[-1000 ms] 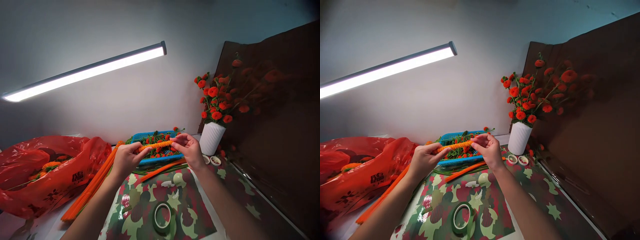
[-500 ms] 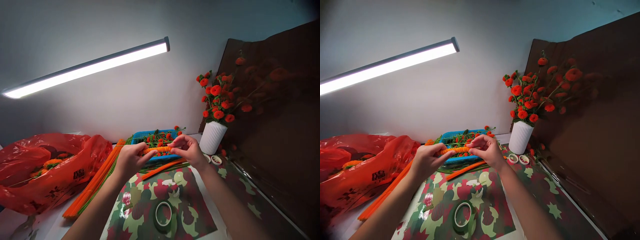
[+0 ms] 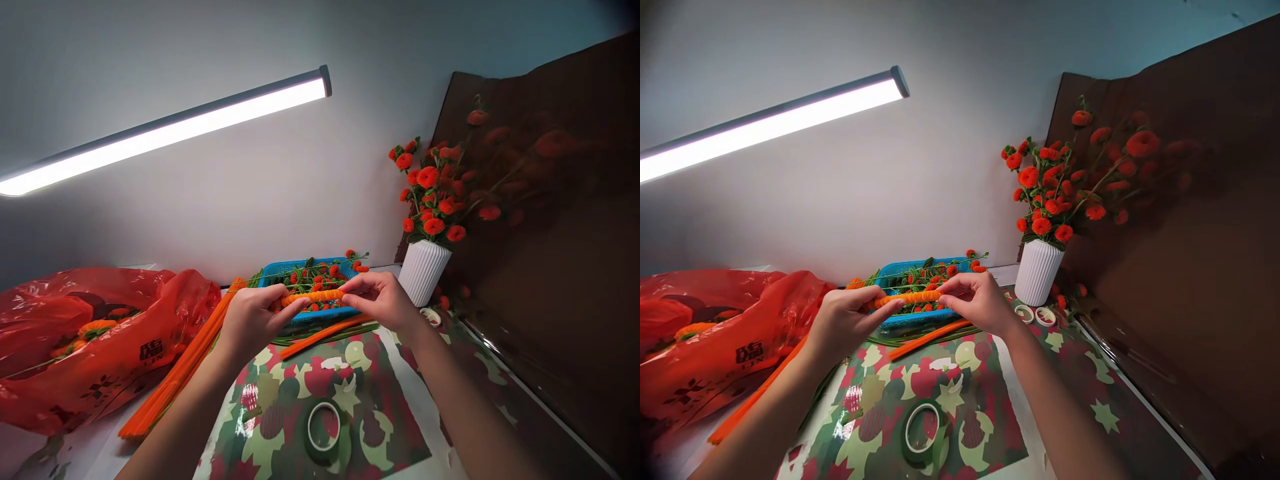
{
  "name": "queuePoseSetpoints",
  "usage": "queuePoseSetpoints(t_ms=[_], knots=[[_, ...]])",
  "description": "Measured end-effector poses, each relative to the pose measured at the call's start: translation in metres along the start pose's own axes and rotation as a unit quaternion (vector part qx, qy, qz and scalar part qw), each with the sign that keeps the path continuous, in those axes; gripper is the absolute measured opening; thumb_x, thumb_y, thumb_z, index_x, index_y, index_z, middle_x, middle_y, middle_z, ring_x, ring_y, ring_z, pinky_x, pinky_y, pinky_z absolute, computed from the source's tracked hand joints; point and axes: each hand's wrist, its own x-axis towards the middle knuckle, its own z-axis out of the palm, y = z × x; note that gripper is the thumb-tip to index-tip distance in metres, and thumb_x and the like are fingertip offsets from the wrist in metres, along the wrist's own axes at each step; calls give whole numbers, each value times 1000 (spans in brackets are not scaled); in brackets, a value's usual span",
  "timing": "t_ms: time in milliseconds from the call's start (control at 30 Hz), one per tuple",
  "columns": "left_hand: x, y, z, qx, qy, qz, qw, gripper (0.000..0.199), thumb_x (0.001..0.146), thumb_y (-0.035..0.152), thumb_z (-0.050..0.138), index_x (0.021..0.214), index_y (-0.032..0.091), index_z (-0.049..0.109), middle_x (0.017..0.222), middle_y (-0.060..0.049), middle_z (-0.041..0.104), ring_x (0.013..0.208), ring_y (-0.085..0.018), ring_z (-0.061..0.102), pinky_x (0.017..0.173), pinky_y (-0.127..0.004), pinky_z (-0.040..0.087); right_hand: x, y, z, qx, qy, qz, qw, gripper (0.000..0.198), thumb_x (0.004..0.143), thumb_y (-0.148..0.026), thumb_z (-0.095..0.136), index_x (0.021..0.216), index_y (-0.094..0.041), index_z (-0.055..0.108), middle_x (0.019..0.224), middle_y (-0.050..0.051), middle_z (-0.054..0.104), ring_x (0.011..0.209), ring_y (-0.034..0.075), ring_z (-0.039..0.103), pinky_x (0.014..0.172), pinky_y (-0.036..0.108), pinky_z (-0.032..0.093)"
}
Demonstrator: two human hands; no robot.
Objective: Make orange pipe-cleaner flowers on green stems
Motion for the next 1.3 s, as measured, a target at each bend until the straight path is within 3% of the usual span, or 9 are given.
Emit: queuePoseSetpoints(t_ms=[267, 467, 667, 800, 900, 1000, 1067, 1133, 1300], knots=[[3, -4, -1, -61, -59, -58, 995, 45, 79, 48, 61, 49, 18, 45, 46, 7, 23, 46, -8, 20, 41, -21, 18, -2, -4, 3, -72, -14, -70, 995, 10, 80, -24, 67, 87, -19, 73, 80, 4, 73, 76, 19, 71, 69, 30, 57], [3, -2, 3, -95, -119, -135, 979, 48, 78, 49, 59, 49, 19, 35, 50, 6, 21, 46, -8, 19, 41, -22, 15, -1, -2, 3, -240, -3, -199, 950, 15, 87, -18, 56, 89, -20, 70, 78, 4, 71, 69, 17, 65, 62, 28, 51], [2, -6, 7, -67, -141, -156, 975, 49, 77, 49, 61, 48, 20, 33, 49, 6, 21, 44, -8, 20, 40, -22, 13, 4, 11, 4, -279, -19, -215, 936, 17, 89, -17, 52, 88, -22, 68, 81, 5, 71, 75, 19, 66, 67, 29, 50], [3, -8, 6, -56, -157, -148, 975, 49, 77, 49, 60, 47, 19, 37, 49, 6, 22, 44, -8, 22, 40, -22, 15, 5, 12, 6, -257, -33, -167, 951, 16, 87, -17, 54, 91, -22, 68, 82, 4, 71, 71, 17, 65, 65, 28, 50], [6, -12, 1, -62, -148, -123, 979, 39, 83, 51, 53, 66, 17, 63, 49, 5, 41, 45, -10, 36, 43, -22, 28, 7, 15, 8, -188, -31, -93, 977, 12, 84, -19, 58, 89, -22, 69, 79, 2, 71, 69, 17, 66, 62, 27, 51], [9, -19, -6, -125, -59, -117, 983, 50, 85, 52, 50, 120, 17, 60, 93, -7, 66, 74, -18, 61, 63, -27, 49, 10, 21, 11, -33, 8, -12, 999, 8, 78, -27, 68, 82, -20, 69, 75, 1, 71, 69, 17, 68, 65, 29, 55], [11, -23, -10, -209, 29, -134, 968, 61, 84, 53, 52, 135, 18, 48, 123, -13, 59, 98, -23, 62, 79, -33, 52, 14, 27, 13, 100, 36, 45, 993, 19, 70, -32, 77, 80, -19, 69, 71, 0, 70, 65, 16, 69, 66, 30, 57], [12, -26, -12, -296, 71, -166, 938, 61, 82, 50, 58, 133, 18, 50, 127, -14, 58, 106, -24, 61, 88, -36, 51, 16, 32, 15, 189, 49, 82, 977, 28, 63, -36, 82, 79, -18, 67, 68, -1, 70, 61, 14, 68, 64, 28, 58], [11, -24, -10, -418, 24, -216, 882, 38, 73, 41, 75, 101, 17, 71, 102, -8, 72, 91, -22, 67, 83, -32, 54, 15, 38, 28, 254, 11, 130, 958, 35, 62, -39, 83, 82, -17, 65, 68, -1, 71, 59, 10, 68, 61, 22, 57]])
